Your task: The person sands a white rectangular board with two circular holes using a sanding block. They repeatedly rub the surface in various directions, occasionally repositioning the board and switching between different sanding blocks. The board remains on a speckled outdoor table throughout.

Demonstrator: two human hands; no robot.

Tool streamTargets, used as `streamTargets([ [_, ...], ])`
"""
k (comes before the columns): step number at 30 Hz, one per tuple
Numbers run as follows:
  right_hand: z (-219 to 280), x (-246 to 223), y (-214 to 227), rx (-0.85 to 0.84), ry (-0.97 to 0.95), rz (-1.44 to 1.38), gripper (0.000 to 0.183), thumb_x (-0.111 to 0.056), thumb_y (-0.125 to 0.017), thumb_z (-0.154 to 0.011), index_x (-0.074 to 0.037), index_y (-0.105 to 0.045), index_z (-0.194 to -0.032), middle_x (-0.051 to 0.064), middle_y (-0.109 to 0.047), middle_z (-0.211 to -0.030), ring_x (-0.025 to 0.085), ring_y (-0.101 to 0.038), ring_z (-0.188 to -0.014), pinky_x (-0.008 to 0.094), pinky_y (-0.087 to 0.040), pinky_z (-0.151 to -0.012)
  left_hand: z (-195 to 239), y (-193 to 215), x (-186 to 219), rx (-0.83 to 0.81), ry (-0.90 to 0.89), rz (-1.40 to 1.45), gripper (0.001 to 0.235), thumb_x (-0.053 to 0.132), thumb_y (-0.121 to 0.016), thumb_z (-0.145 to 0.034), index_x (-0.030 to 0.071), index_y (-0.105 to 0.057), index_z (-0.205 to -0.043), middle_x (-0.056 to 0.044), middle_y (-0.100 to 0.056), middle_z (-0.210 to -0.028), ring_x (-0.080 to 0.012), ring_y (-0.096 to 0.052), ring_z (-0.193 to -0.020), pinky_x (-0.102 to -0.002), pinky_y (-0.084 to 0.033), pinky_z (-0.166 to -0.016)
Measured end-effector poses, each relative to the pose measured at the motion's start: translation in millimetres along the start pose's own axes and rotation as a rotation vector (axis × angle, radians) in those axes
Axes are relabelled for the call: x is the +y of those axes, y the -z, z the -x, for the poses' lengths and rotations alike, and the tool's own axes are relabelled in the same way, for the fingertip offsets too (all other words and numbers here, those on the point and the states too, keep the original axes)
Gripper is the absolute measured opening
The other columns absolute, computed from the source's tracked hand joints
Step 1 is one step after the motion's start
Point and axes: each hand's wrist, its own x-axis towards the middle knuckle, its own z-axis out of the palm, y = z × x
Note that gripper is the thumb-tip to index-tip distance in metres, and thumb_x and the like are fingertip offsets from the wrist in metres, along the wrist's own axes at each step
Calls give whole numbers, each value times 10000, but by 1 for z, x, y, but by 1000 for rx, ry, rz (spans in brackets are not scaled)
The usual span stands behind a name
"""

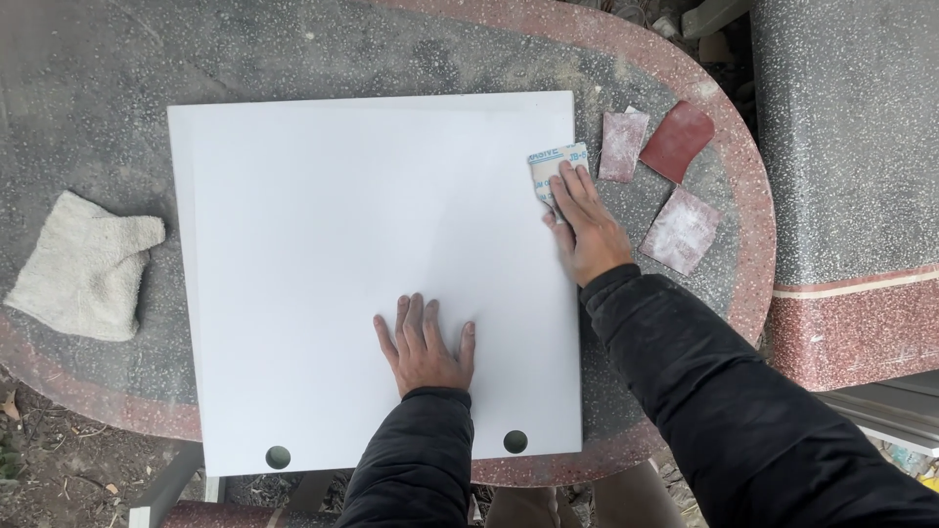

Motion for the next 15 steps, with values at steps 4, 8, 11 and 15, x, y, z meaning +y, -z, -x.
streamTargets([
  [4, -29, 7, -16, 45, 50, 44, 586, -342, -533, -1300, -137, -468, -1845, 6, -323, -1968, 271, -284, -1800, 439, -340, -1473, 0, 0, 1, -21, 20, 6, 627, 638, -662, -1086, 176, -658, -1509, -88, -618, -1551, -329, -598, -1606, -727, -306, -1420],
  [8, 66, -37, -11, 1, -12, 117, 551, -268, -514, -1284, -76, -502, -1801, 78, -375, -1949, 298, -331, -1780, 445, -314, -1471, 1, -5, 4, -37, 23, 7, 632, 649, -648, -1090, 188, -638, -1520, -84, -600, -1560, -323, -571, -1627, -736, -288, -1431],
  [11, 74, -44, -27, -37, 6, 210, 553, -284, -508, -1274, -86, -508, -1790, 92, -383, -1950, 301, -336, -1783, 468, -295, -1479, 4, -3, -1, -21, 22, 4, 642, 663, -652, -1081, 187, -648, -1511, -89, -608, -1555, -327, -576, -1621, -747, -287, -1427],
  [15, -84, 2, -36, 17, -66, 116, 595, -260, -443, -1302, -25, -400, -1847, 142, -267, -1975, 322, -217, -1819, 464, -162, -1515, 4, -6, -2, -24, 18, 16, 629, 650, -636, -1087, 194, -627, -1520, -83, -585, -1559, -315, -560, -1627, -737, -276, -1436],
])
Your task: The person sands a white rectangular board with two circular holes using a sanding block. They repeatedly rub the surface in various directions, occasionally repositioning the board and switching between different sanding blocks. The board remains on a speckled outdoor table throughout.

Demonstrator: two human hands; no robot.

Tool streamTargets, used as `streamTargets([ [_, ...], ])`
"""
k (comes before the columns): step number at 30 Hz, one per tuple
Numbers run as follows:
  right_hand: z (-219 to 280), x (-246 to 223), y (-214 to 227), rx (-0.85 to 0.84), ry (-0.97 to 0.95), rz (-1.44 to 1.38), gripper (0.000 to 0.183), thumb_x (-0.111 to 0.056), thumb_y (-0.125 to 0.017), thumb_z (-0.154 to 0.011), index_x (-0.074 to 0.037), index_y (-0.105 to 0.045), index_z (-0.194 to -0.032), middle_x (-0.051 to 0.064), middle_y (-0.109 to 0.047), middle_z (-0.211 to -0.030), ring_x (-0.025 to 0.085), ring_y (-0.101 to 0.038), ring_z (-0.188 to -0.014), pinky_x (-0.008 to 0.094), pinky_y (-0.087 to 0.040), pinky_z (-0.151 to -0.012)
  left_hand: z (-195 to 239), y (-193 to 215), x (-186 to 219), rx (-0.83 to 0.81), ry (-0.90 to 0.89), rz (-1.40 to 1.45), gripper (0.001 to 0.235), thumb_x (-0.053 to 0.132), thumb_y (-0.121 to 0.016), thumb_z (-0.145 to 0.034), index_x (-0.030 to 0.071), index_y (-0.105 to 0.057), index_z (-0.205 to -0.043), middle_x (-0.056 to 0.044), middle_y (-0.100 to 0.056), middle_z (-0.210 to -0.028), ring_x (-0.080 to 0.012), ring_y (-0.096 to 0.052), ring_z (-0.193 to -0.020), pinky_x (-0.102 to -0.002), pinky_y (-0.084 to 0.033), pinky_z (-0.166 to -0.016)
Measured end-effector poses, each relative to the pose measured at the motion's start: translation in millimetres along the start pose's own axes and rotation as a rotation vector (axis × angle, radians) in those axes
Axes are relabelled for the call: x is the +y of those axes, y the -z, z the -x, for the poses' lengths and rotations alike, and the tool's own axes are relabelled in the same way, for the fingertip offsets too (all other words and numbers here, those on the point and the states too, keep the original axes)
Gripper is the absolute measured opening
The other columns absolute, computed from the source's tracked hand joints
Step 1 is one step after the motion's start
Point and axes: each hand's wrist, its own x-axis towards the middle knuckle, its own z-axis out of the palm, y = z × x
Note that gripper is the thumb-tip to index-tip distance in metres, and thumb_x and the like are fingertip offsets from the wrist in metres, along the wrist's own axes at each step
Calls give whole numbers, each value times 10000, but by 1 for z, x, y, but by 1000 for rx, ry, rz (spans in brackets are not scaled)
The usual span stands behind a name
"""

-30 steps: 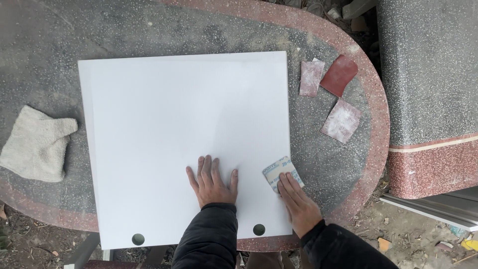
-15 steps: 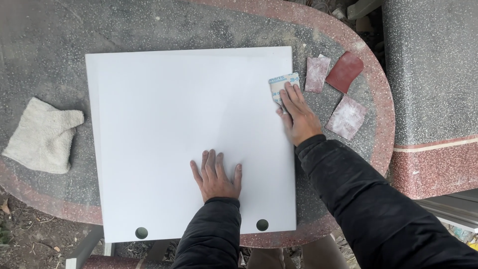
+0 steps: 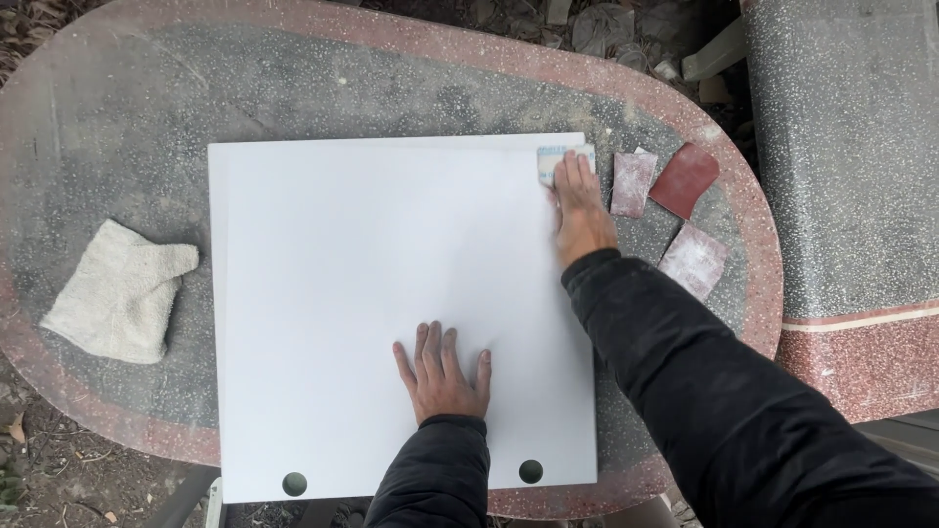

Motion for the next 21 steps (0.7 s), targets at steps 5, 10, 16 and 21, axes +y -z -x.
streamTargets([
  [5, 31, -27, -9, 63, 189, 19, 581, -215, -467, -1302, 33, -407, -1824, 208, -300, -1953, 407, -256, -1810, 568, -234, -1503, -10, 12, 12, 80, -10, 76, 598, 603, -682, -1094, 110, -707, -1433, -145, -677, -1532, -352, -603, -1588, -752, -316, -1412],
  [10, 7, -22, 13, -98, 93, 52, 605, -260, -436, -1259, -146, -363, -1849, 166, -403, -1919, 404, -448, -1724, 617, -706, -1039, -16, 19, 10, 140, -29, 152, 583, 549, -726, -1098, 31, -773, -1361, -204, -761, -1507, -385, -649, -1547, -769, -359, -1381],
  [16, -10, -82, 9, -126, 309, -106, 592, -137, -450, -1256, -16, -330, -1824, 258, -306, -1926, 484, -258, -1788, 582, -336, -1445, -19, 23, 10, 140, -44, 109, 604, 566, -745, -1094, 22, -795, -1352, -219, -792, -1475, -390, -673, -1522, -761, -385, -1368],
  [21, -56, -47, -36, -66, 39, 65, 656, -201, -211, -1261, 34, -162, -1872, 264, -128, -1970, 432, -115, -1832, 530, -88, -1508, -17, 23, 10, 113, -42, 122, 626, 590, -718, -1102, 24, -797, -1360, -218, -790, -1486, -384, -655, -1542, -765, -374, -1369],
])
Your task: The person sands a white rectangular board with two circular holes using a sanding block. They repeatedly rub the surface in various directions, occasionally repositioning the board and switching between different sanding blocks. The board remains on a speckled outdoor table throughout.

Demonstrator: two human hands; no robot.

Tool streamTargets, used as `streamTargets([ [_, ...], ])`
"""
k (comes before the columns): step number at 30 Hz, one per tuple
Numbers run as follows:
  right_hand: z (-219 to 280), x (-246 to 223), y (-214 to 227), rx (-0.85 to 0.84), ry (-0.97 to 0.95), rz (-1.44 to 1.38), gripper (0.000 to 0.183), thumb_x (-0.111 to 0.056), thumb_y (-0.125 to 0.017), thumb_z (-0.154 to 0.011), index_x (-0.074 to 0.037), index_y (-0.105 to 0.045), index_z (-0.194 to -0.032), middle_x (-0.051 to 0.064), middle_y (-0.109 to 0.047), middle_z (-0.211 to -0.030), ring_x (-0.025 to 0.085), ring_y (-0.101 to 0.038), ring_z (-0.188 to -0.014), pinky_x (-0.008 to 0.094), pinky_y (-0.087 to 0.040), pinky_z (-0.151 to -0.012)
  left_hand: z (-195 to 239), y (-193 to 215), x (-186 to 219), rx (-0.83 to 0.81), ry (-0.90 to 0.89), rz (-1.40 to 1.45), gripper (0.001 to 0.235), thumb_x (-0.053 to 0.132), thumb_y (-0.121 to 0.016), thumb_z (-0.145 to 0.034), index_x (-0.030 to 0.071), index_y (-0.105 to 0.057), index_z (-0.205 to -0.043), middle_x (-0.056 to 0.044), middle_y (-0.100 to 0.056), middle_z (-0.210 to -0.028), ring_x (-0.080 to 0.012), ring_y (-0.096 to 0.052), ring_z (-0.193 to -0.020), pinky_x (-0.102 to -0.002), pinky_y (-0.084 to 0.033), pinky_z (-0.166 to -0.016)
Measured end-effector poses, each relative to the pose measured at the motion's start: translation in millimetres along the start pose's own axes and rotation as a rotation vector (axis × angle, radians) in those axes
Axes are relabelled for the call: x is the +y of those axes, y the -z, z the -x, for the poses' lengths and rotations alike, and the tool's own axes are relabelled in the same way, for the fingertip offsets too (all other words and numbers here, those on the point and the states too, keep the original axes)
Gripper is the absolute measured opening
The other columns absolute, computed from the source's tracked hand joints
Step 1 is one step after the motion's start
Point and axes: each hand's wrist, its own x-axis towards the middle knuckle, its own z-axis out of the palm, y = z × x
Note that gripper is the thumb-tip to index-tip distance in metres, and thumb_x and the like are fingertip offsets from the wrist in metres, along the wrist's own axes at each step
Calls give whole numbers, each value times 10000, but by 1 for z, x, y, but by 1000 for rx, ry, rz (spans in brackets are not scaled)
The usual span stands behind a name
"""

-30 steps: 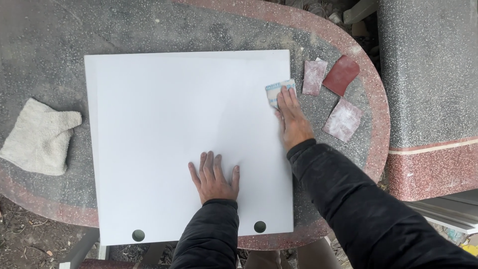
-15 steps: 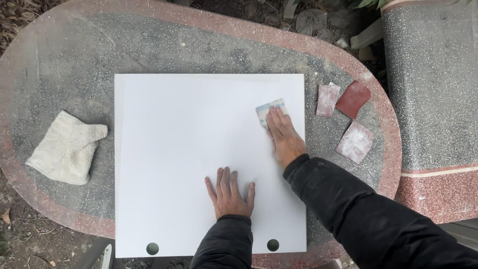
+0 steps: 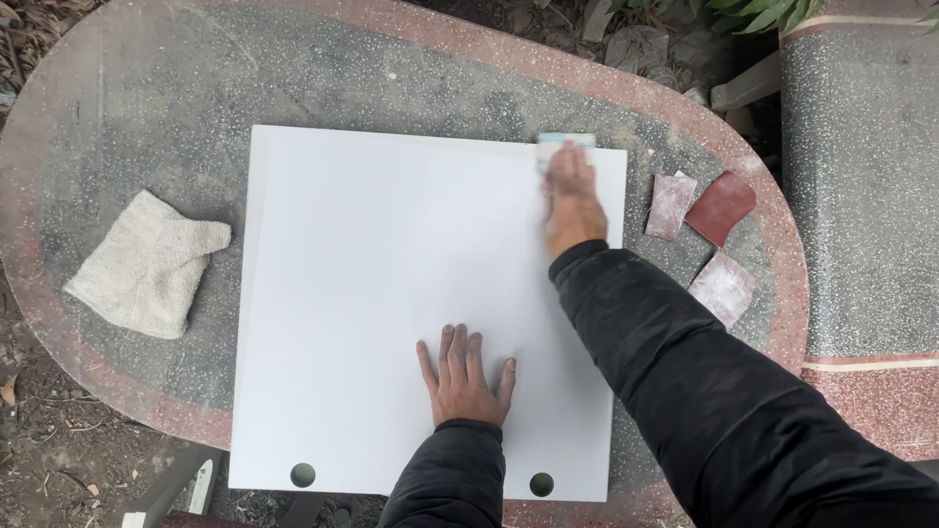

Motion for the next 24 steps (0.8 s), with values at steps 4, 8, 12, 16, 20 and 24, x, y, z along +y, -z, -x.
streamTargets([
  [4, 22, -61, 11, -92, 721, -54, 567, -154, -482, -1275, -8, -415, -1818, 168, -359, -1932, 313, -314, -1805, 474, -209, -1524, -4, 2, -2, 34, -5, 3, 602, 557, -716, -1109, 7, -804, -1340, -221, -785, -1473, -393, -667, -1526, -762, -392, -1361],
  [8, -14, -53, -9, 46, 301, 45, 758, 103, -409, -1073, 68, -285, -1820, 283, -357, -1897, 471, -329, -1768, 522, -279, -1492, -1, 2, -4, 10, 0, 18, 638, 581, -727, -1102, 1, -803, -1356, -236, -781, -1484, -397, -646, -1550, -779, -371, -1365],
  [12, 22, -73, -4, -254, 825, -68, 612, -173, -532, -1247, -88, -394, -1837, 132, -369, -1929, 292, -310, -1802, 459, -204, -1504, 1, 0, 0, -1, 4, 20, 635, 583, -724, -1099, 8, -801, -1357, -224, -779, -1486, -389, -640, -1553, -771, -368, -1372],
  [16, -29, -45, 15, -23, 119, -265, 568, -172, -355, -1279, 9, -396, -1816, 218, -334, -1922, 405, -235, -1804, 502, -124, -1484, -1, -1, -2, 18, 23, 35, 654, 575, -714, -1102, -7, -761, -1398, -200, -779, -1493, -379, -645, -1553, -766, -366, -1373],
  [20, -13, -56, 13, -141, 521, -29, 877, 210, -367, -999, -16, -345, -1846, 199, -322, -1935, 385, -252, -1806, 501, -149, -1505, -2, -1, 0, 14, 19, 27, 654, 592, -686, -1117, 3, -770, -1388, -180, -778, -1501, -356, -645, -1555, -742, -371, -1380],
  [24, -46, -10, -2, 34, 90, -219, 632, -336, -268, -1307, -32, -367, -1853, 168, -302, -1951, 372, -162, -1820, 544, -63, -1492, -2, 1, 2, 31, 26, 42, 634, 577, -706, -1107, 2, -781, -1361, -176, -788, -1478, -360, -660, -1535, -741, -382, -1371],
])
